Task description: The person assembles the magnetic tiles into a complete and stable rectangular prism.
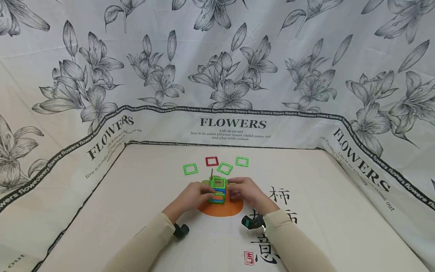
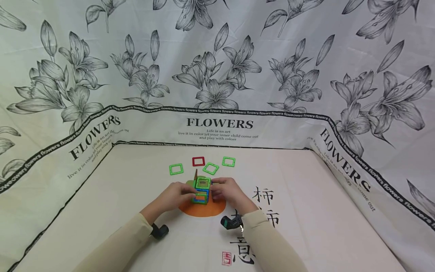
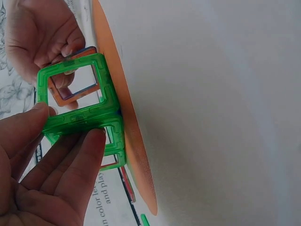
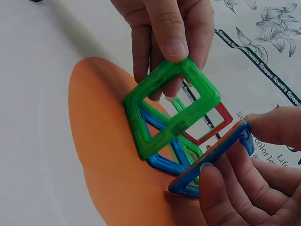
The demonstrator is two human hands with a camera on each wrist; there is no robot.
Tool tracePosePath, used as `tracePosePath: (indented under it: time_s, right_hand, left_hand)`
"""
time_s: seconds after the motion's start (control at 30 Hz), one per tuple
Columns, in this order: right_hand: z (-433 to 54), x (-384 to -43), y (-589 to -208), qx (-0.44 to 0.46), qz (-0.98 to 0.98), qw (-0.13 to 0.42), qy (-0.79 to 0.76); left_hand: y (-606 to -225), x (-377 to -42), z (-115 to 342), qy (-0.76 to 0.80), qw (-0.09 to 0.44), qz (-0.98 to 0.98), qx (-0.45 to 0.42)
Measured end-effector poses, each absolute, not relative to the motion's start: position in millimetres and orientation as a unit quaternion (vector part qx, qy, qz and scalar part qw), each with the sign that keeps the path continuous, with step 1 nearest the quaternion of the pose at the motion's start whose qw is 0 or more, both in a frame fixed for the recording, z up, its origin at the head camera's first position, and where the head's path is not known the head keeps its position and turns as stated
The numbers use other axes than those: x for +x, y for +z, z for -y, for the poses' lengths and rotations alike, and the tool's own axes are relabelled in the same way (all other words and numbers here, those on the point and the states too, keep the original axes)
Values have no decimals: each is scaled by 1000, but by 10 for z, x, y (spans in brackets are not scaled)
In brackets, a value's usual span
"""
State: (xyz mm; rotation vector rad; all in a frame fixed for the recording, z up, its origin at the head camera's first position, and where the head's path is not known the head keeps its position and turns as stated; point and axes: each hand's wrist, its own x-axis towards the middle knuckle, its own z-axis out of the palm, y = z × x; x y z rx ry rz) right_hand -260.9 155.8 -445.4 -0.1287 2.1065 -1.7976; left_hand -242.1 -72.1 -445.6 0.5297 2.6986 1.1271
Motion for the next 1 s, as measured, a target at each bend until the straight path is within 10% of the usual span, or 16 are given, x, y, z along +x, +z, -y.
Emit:
tracePosePath:
  time_s: [1.0]
  right_hand:
    - [-1405,-2363,-4199,-73,-750,182,-632]
  left_hand:
    - [-4474,-2435,723,389,89,-901,171]
